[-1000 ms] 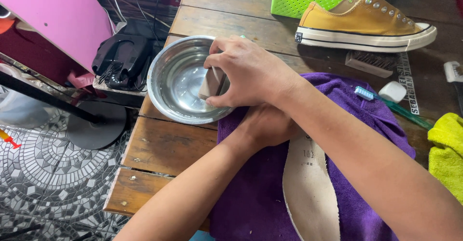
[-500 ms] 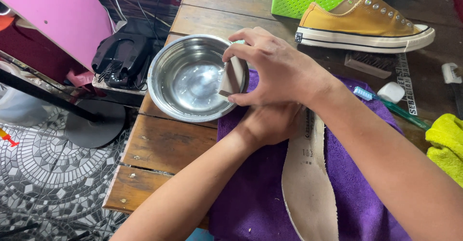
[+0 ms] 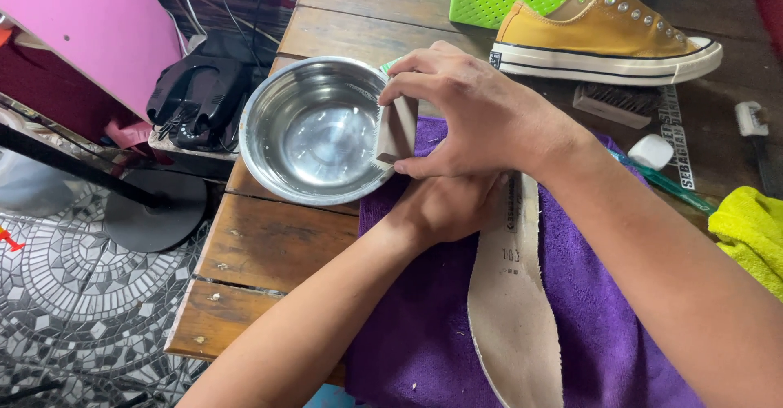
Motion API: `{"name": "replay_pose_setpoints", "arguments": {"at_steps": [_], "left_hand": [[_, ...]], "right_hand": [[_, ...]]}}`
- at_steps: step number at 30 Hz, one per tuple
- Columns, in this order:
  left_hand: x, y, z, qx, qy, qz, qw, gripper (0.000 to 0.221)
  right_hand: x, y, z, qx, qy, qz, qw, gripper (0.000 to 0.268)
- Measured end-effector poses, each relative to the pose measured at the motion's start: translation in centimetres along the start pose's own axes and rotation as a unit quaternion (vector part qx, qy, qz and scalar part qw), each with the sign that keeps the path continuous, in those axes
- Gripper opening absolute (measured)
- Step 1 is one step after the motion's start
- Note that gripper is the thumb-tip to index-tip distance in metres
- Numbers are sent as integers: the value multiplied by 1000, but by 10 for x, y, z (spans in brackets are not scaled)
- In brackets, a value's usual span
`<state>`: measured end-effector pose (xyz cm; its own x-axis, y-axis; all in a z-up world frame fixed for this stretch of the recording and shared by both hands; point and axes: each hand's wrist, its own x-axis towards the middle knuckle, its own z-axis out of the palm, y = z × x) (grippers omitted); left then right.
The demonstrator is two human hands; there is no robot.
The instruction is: Removing an insole from a sneaker and cleaning it thoroughly using water and various brushes on a workbench.
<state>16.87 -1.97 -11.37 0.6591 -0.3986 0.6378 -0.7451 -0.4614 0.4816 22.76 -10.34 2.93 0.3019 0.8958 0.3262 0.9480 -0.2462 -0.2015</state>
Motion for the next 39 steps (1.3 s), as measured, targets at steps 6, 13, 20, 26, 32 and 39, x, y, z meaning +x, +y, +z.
{"name": "replay_pose_setpoints", "arguments": {"at_steps": [6, 13, 20, 26, 32, 39], "left_hand": [[4, 1, -1, 28, 48, 27, 998, 26], [2, 1, -2, 46, 67, 58, 995, 19], [7, 1, -4, -27, 64, 63, 996, 17], [11, 8, -13, 38, 10, -4, 999, 13], [13, 7, -17, 24, -29, -28, 999, 16], [19, 16, -27, 13, -59, -41, 997, 15]], "right_hand": [[-2, 0, -4, 3, 6, -10, 1000, 68], [-4, -7, -9, 8, -7, 32, 999, 68], [-23, -5, -15, 221, 75, 185, 955, 50], [-102, 17, -18, 463, 239, 277, 807, 50], [-188, 8, -24, 335, 234, 249, 878, 61], [-205, -12, -9, 126, 149, 137, 971, 69]]}}
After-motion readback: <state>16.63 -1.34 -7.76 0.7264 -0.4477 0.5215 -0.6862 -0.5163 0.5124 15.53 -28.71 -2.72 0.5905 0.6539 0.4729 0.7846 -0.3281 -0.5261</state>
